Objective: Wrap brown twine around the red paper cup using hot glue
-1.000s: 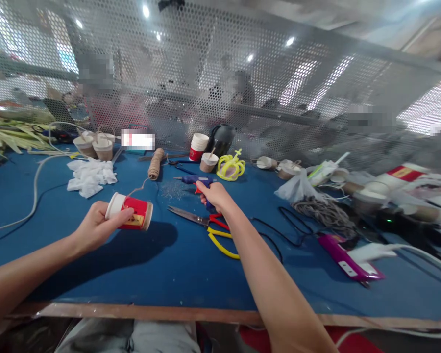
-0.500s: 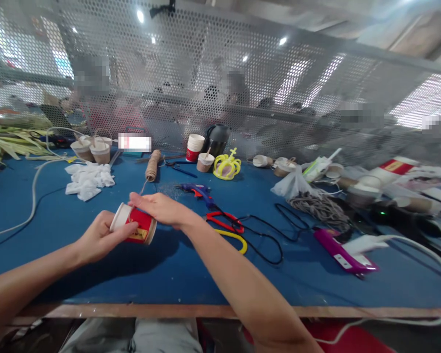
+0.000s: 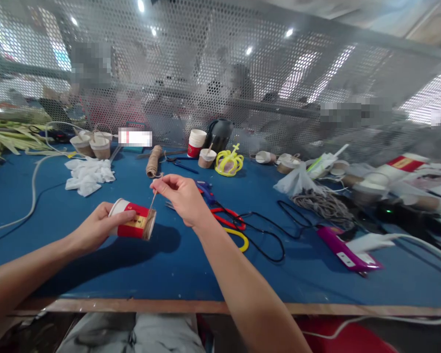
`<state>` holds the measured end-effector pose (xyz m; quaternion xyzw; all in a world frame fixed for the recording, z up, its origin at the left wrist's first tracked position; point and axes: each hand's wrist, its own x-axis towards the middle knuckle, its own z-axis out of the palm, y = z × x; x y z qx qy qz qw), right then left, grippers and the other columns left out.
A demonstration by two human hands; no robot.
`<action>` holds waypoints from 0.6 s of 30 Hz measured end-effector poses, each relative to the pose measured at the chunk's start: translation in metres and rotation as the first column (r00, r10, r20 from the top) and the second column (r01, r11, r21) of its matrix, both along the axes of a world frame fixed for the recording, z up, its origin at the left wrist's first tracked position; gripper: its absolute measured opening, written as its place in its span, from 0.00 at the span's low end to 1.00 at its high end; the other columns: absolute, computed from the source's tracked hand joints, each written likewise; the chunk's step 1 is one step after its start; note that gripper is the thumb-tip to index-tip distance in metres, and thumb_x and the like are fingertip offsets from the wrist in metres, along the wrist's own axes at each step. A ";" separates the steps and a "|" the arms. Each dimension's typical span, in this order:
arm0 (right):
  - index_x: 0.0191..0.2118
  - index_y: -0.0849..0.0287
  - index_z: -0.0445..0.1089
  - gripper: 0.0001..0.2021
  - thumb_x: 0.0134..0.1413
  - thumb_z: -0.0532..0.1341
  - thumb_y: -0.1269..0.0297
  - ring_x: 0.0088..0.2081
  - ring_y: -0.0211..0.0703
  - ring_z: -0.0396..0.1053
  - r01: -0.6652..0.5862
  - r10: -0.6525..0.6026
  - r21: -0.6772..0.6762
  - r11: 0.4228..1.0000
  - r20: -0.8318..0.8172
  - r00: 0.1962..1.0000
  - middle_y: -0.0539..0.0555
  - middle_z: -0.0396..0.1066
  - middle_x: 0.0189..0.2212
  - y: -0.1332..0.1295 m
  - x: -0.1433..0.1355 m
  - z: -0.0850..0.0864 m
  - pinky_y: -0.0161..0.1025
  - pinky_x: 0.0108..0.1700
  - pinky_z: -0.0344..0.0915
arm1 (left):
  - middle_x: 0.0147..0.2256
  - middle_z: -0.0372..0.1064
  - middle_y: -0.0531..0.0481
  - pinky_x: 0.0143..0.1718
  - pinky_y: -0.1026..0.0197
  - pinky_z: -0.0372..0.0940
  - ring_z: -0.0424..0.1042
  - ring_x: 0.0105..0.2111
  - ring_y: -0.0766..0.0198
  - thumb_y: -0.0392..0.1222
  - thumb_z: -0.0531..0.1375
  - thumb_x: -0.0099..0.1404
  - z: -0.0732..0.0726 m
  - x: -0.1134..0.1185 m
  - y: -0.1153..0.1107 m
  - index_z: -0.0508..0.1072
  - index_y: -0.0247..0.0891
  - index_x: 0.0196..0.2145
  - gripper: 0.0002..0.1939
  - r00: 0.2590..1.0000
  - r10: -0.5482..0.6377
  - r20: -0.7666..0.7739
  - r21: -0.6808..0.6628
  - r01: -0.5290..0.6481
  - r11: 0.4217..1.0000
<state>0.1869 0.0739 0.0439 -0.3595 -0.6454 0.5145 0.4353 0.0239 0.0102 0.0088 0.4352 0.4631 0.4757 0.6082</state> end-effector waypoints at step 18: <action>0.24 0.61 0.70 0.07 0.45 0.62 0.62 0.28 0.33 0.65 -0.023 0.027 -0.039 0.999 0.103 0.994 0.49 0.69 0.23 0.003 -0.001 -0.015 0.36 0.37 0.60 | 0.15 0.63 0.55 0.18 0.72 0.53 0.56 0.17 0.74 0.44 0.63 0.51 -0.003 -0.006 -0.008 0.73 0.32 0.18 0.12 0.996 -0.048 -0.075 0.174 0.061 0.983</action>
